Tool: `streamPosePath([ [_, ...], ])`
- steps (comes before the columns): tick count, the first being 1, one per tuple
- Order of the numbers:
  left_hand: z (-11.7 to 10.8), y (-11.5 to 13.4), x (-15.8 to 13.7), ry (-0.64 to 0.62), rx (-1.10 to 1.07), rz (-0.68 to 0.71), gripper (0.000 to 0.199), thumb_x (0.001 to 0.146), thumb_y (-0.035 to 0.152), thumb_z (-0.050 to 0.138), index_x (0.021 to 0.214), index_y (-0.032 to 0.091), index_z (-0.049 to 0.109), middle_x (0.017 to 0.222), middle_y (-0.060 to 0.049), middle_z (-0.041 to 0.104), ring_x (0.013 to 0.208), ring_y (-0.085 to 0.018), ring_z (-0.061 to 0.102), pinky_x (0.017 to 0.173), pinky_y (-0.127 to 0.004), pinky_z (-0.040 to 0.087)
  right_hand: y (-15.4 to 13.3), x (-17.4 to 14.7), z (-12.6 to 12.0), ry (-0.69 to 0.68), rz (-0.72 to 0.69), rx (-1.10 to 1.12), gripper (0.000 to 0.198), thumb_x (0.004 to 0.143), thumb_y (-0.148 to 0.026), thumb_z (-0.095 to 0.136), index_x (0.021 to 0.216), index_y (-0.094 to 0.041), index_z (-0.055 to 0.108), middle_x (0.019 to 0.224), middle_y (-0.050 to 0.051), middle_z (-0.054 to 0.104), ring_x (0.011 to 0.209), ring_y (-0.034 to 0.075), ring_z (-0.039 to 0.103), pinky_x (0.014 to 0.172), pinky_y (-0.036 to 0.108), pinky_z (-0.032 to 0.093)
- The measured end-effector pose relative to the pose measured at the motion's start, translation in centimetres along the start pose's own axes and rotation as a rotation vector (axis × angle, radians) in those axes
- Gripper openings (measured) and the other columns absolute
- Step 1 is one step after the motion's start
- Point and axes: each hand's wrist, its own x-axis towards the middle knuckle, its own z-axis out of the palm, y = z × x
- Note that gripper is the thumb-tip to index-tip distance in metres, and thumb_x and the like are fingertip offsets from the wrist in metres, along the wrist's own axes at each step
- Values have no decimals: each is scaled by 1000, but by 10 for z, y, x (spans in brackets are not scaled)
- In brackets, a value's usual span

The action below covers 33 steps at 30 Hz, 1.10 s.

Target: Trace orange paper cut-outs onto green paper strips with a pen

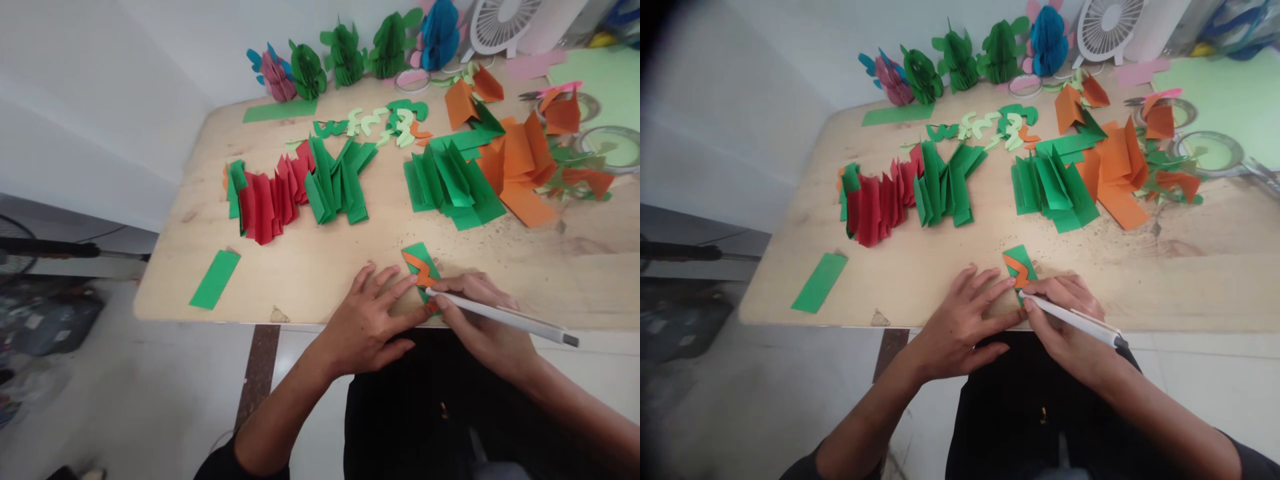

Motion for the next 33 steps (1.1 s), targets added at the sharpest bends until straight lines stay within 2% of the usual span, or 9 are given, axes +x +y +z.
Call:
streamPosePath([
  [8,2,0,0,15,-9,1,51,92,45,53,141,34,45,150,-8,41,140,-34,29,113,-60,19,-1,-2,3,6,23,-22,7,89,-26,57,87,-24,63,77,1,71,76,18,65,70,32,51],
  [22,0,0,0,11,-22,-2,45,92,44,53,136,33,51,150,-8,41,140,-34,29,113,-59,19,-1,2,3,11,-38,-55,7,89,-25,56,85,-24,62,76,1,71,72,18,66,69,33,51],
  [33,0,-1,0,-1,-52,-6,44,94,44,49,137,33,50,151,-8,38,142,-34,27,113,-61,17,0,-1,1,7,-56,-68,5,90,-22,56,88,-25,60,76,1,71,69,18,65,68,34,49],
])
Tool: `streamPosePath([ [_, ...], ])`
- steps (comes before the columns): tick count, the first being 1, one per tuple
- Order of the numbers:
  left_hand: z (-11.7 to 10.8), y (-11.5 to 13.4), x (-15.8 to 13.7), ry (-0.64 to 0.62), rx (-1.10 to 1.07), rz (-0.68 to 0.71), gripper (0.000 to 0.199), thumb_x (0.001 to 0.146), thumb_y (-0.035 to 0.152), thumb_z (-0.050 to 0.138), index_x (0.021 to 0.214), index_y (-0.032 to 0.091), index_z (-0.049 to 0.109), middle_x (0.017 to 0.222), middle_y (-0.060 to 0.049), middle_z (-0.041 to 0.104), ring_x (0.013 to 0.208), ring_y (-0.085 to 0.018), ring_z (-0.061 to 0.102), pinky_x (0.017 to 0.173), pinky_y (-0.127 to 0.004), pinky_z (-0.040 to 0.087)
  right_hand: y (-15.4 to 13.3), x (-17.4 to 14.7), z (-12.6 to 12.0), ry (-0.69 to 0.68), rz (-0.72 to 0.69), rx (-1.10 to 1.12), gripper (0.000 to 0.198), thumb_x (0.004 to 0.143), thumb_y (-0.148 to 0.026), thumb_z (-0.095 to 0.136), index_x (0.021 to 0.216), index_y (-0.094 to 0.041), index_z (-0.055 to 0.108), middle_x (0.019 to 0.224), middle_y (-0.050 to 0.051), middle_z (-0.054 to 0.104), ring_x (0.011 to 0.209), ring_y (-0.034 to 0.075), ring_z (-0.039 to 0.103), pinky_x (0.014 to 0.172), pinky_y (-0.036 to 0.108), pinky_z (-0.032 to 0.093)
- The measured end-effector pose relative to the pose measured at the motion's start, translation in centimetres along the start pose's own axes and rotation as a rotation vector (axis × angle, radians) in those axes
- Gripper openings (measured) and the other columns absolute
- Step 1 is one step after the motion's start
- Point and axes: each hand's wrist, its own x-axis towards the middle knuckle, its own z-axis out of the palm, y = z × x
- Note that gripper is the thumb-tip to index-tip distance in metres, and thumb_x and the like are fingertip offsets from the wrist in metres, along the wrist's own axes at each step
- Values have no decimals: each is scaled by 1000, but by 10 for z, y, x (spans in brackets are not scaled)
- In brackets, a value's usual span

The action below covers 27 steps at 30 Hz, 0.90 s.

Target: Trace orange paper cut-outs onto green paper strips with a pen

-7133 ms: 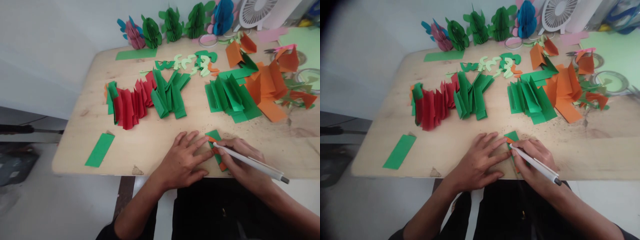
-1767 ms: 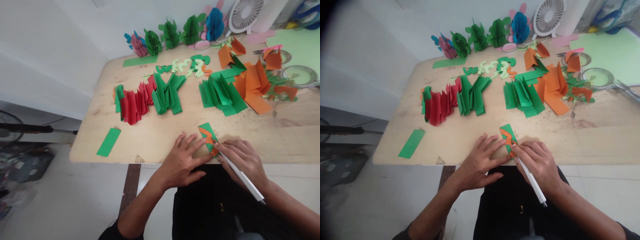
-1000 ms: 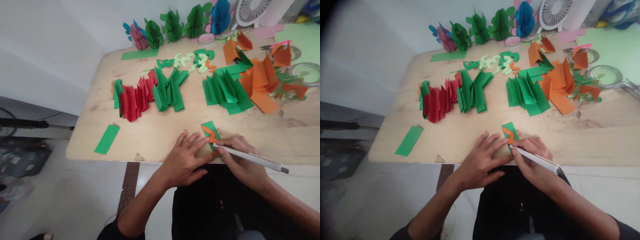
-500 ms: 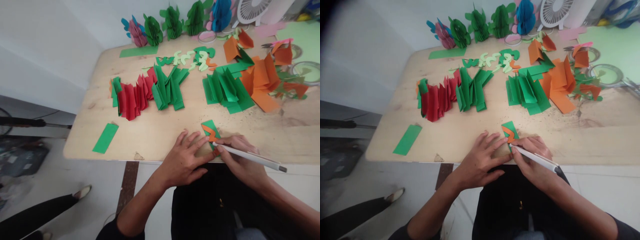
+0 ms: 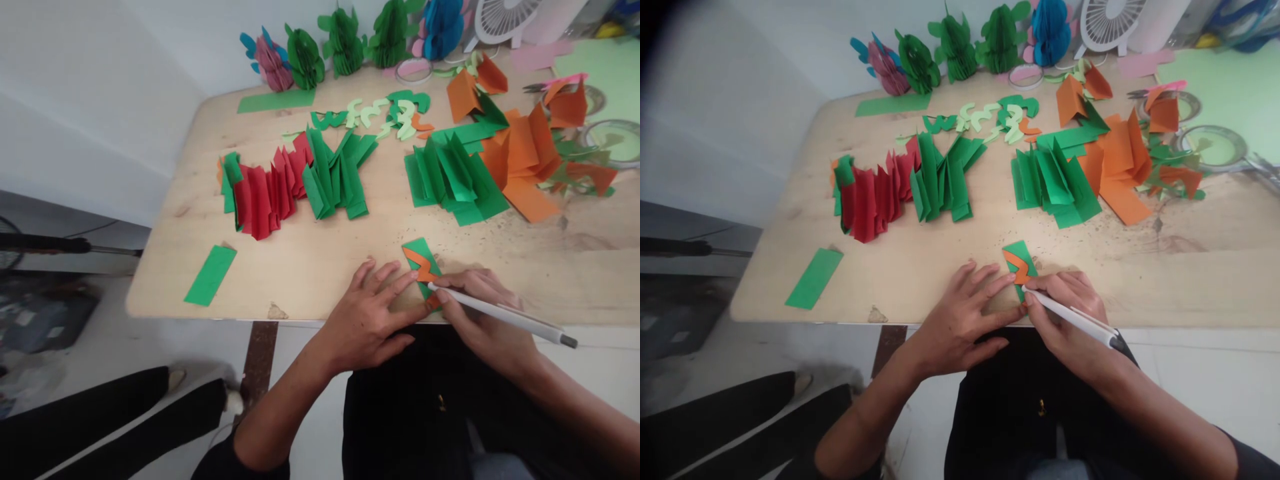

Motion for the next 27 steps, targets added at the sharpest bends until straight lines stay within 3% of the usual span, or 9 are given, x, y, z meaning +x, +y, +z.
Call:
streamPosePath([
  [27,2,0,0,27,30,11,43,93,44,51,135,34,52,150,-8,40,140,-34,30,112,-60,19,1,-5,-9,22,-13,-12,6,89,-20,55,87,-22,60,74,1,70,67,16,64,65,31,47],
])
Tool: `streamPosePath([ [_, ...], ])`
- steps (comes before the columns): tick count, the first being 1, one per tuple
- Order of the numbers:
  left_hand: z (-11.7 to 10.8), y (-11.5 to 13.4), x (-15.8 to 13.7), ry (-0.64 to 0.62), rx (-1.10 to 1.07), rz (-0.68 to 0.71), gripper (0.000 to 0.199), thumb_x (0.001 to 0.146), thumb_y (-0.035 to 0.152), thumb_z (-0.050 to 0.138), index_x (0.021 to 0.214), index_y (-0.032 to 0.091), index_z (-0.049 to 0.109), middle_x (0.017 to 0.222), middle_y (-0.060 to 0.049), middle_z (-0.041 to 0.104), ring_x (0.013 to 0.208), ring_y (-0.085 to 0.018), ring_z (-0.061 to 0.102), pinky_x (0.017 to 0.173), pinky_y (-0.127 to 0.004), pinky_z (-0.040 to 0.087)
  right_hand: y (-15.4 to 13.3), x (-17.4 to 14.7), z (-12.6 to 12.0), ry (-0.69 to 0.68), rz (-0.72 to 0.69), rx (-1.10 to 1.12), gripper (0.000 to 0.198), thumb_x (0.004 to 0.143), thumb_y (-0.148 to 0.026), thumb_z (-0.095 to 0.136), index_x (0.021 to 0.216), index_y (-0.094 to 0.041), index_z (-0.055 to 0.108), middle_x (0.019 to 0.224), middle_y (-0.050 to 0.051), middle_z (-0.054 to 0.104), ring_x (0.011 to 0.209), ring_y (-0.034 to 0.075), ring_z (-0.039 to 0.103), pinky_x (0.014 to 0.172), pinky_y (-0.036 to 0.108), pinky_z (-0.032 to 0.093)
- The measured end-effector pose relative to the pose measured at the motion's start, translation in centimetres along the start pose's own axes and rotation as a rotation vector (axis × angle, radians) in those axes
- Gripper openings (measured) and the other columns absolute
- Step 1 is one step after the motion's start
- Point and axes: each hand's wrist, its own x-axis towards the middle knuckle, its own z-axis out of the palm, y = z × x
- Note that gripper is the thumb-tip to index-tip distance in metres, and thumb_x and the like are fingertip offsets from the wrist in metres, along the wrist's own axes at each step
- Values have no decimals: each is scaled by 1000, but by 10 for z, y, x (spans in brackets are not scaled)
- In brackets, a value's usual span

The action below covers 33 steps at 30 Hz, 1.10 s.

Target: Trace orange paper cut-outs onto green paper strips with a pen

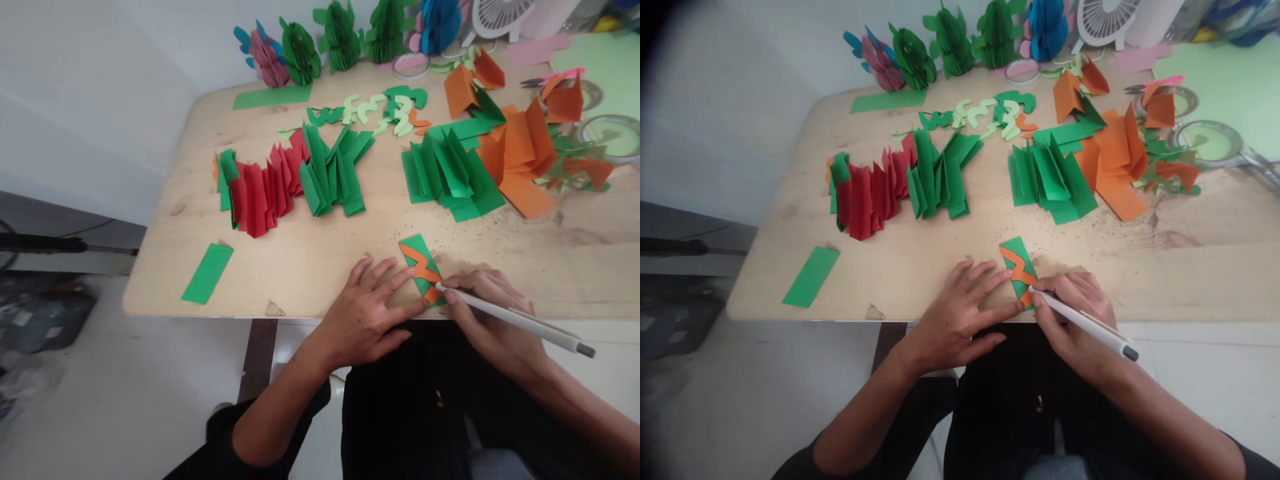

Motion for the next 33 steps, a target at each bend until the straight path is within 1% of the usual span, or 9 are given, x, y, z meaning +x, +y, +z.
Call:
streamPosePath([
  [4,0,0,0,-10,1,-2,43,93,44,51,135,33,52,151,-8,39,140,-33,29,113,-60,18,0,-1,0,-4,-4,-1,6,89,-20,55,87,-23,60,73,0,69,67,16,64,64,31,47],
  [9,-1,0,0,-9,-2,0,45,93,43,51,136,33,50,152,-8,38,141,-34,28,113,-60,17,0,-3,0,9,-2,-1,6,88,-19,55,88,-22,60,75,1,69,69,16,64,67,32,47],
  [15,-1,0,0,-24,-1,-3,43,93,45,50,135,33,52,152,-8,37,141,-34,27,113,-60,17,-1,-4,-1,23,1,9,5,89,-20,56,88,-22,60,74,1,69,69,17,64,66,31,47],
  [17,-1,0,0,-20,1,-2,42,93,44,50,134,34,53,152,-7,38,141,-33,28,113,-60,17,-1,-4,-2,24,-1,20,7,89,-18,56,91,-22,60,77,2,70,73,17,65,68,32,48],
  [22,-1,0,0,-16,-1,-6,43,92,43,52,134,35,53,150,-8,39,140,-34,30,113,-59,18,2,-8,-2,-43,-52,42,13,88,-15,56,98,-20,62,85,4,71,81,19,66,76,36,47],
  [28,-1,0,0,-5,2,2,45,92,43,53,136,33,51,152,-8,38,141,-34,28,113,-60,17,6,-11,1,-21,-133,10,17,85,-13,59,101,-17,62,81,5,70,75,19,65,72,36,46],
  [33,-1,1,0,-14,10,9,46,92,42,53,138,34,49,153,-4,37,141,-35,27,112,-61,17,6,-11,2,-29,-140,0,18,84,-13,59,101,-19,62,80,4,70,73,19,65,71,36,46],
])
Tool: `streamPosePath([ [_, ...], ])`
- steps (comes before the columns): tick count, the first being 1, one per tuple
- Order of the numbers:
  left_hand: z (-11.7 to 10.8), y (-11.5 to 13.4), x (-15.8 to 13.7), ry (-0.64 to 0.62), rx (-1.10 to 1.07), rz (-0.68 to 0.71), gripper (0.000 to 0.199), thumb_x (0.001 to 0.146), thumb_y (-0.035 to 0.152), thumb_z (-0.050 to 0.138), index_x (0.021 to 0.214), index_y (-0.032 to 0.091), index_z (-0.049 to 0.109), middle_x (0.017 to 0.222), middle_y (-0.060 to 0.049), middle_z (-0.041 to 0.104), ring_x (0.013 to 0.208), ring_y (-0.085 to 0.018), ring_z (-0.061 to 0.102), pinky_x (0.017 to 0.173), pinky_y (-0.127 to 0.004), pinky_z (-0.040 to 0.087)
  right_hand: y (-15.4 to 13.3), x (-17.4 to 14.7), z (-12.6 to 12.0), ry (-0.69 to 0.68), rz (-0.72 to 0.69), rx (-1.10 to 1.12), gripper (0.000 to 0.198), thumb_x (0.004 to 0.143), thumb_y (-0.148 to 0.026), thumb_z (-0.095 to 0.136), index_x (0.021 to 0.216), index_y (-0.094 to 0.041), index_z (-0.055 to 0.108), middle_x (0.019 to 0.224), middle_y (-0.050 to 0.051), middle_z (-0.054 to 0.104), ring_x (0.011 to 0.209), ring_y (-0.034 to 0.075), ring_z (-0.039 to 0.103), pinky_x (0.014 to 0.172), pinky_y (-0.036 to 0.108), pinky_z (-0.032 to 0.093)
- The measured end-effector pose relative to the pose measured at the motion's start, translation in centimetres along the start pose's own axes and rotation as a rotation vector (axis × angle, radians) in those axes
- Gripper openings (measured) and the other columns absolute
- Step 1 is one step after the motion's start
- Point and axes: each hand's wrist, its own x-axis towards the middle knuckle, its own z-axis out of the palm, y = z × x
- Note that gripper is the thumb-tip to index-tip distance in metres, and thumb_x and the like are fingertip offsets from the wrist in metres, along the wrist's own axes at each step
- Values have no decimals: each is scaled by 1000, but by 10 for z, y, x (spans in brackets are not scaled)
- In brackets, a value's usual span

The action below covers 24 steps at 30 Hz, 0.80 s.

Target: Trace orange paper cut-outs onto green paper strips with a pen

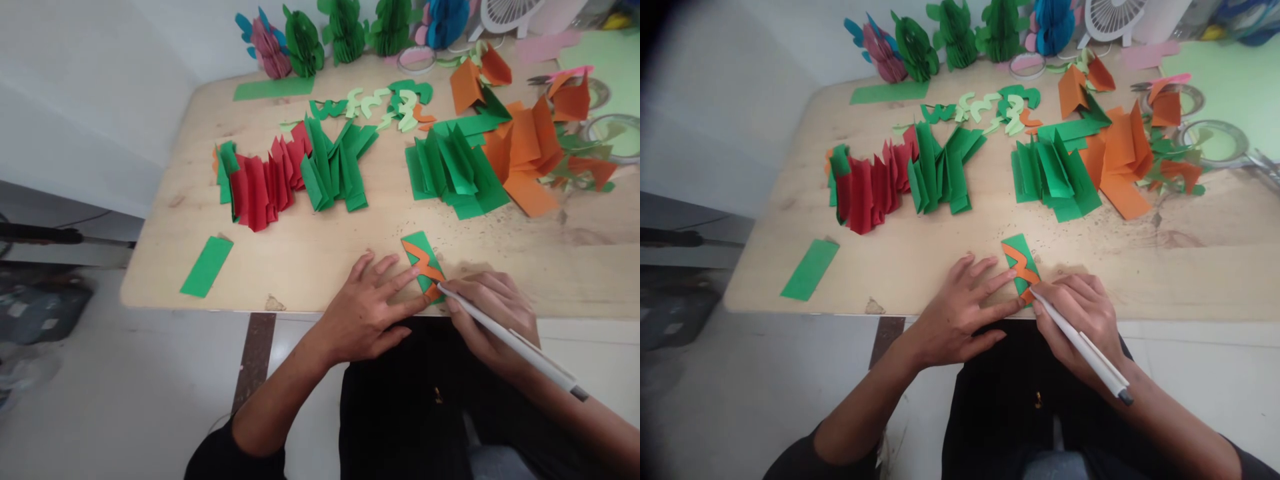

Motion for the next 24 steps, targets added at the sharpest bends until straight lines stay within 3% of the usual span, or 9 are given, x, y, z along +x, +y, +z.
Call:
streamPosePath([
  [10,-1,-1,0,-6,-6,0,43,93,42,52,135,33,52,152,-4,38,141,-34,28,112,-61,18,-8,10,-8,-65,170,91,9,88,-20,55,92,-23,63,79,3,71,77,19,65,68,33,50],
  [24,0,-2,0,11,-24,6,42,92,41,54,133,32,54,152,-5,39,140,-35,30,112,-61,18,-6,14,-4,-101,129,95,6,87,-19,56,87,-24,60,74,0,69,72,17,64,69,35,49],
])
